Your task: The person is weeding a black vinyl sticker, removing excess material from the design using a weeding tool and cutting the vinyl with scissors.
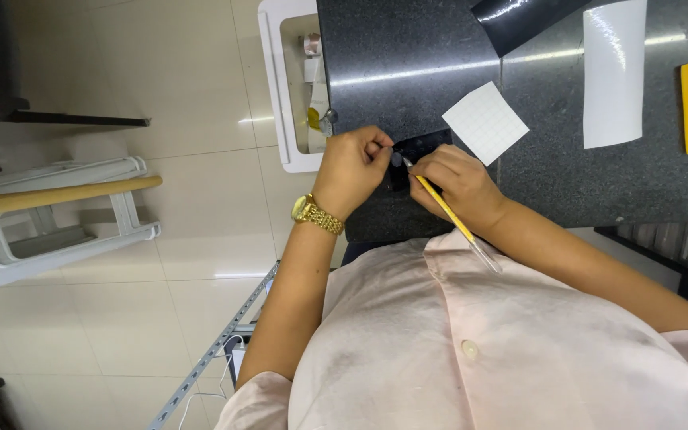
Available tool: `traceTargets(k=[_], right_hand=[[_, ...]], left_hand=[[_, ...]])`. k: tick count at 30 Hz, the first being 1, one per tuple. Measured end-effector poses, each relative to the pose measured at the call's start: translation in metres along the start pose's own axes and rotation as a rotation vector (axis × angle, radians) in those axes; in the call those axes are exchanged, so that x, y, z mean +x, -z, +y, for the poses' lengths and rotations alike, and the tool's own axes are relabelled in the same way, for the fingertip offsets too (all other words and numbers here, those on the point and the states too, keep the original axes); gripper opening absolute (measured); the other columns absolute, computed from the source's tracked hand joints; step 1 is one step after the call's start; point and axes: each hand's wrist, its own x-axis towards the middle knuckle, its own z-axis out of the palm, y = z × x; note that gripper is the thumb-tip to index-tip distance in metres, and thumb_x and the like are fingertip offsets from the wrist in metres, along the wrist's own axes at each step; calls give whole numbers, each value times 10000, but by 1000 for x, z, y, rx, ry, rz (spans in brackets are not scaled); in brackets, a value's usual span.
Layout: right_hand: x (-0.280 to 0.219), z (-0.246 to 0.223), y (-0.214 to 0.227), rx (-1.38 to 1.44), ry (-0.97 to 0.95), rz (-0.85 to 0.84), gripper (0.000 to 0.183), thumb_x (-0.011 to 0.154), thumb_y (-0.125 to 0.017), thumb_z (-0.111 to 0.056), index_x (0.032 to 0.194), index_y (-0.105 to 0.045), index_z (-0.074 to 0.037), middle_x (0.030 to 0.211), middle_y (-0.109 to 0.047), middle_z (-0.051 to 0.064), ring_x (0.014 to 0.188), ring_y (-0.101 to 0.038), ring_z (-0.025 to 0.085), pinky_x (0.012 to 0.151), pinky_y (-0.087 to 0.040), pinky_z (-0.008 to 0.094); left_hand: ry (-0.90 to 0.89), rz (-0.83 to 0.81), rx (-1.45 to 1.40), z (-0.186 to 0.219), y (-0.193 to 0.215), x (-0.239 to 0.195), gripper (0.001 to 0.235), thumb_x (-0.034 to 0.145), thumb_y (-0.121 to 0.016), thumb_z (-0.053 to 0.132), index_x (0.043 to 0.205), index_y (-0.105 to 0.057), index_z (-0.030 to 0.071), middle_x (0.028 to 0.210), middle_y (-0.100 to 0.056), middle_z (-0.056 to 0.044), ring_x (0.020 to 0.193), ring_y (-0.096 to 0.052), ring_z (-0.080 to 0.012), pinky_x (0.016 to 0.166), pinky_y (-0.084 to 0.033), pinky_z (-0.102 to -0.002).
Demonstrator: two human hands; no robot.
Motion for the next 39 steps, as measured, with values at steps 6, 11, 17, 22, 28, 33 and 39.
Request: traceTargets(k=[6, 11, 17, 22, 28, 33, 39], right_hand=[[7, -2, -8, -10, 34, -12, 103, 884, -741, 70, 838, -698, -11, 780, -677, 102, 673, -662, 300, 626, -531, 357], [11, -4, -6, -8, 47, -18, 83, 881, -730, 87, 855, -704, 13, 781, -681, 125, 673, -669, 303, 619, -527, 363], [8, -1, -7, -41, 81, -29, 76, 899, -733, 64, 856, -694, 16, 799, -686, 135, 694, -678, 314, 632, -524, 363], [7, -1, -8, -56, 92, -28, 86, 907, -732, 59, 852, -689, 10, 805, -688, 131, 696, -675, 306, 637, -522, 357], [3, 2, -9, -104, 103, -42, 118, 921, -726, 21, 819, -670, 2, 816, -686, 130, 710, -676, 298, 648, -524, 354], [0, 5, -11, -120, 111, -52, 119, 925, -724, 12, 818, -674, -2, 836, -693, 130, 724, -678, 294, 654, -520, 352], [3, 3, -10, -99, 119, -46, 114, 915, -733, 28, 812, -689, 7, 824, -699, 138, 715, -678, 295, 643, -508, 345]], left_hand=[[39, -72, -141, -2, 10, 8, 111, 798, -678, 34, 882, -750, 48, 565, -662, -42, 399, -604, -104, 431, -492, -219], [61, -92, -182, 2, 13, 7, 114, 799, -676, 4, 872, -761, 27, 550, -656, -56, 391, -618, -108, 398, -479, -211], [59, -90, -202, 2, 14, 6, 126, 804, -678, -7, 891, -766, 17, 548, -642, -53, 395, -628, -112, 394, -481, -203], [56, -91, -205, 1, 13, 6, 125, 806, -682, 2, 896, -766, 20, 545, -633, -48, 396, -633, -119, 391, -483, -212], [39, -87, -205, -2, 13, 6, 125, 802, -683, 9, 898, -764, 19, 533, -624, -44, 395, -638, -128, 408, -488, -211], [17, -66, -188, -5, 11, 7, 120, 794, -693, 6, 895, -759, 16, 525, -620, -34, 385, -632, -126, 404, -483, -207], [-15, -58, -114, -8, 8, 8, 102, 783, -699, 32, 860, -765, 50, 529, -608, -13, 425, -616, -130, 422, -461, -237]])
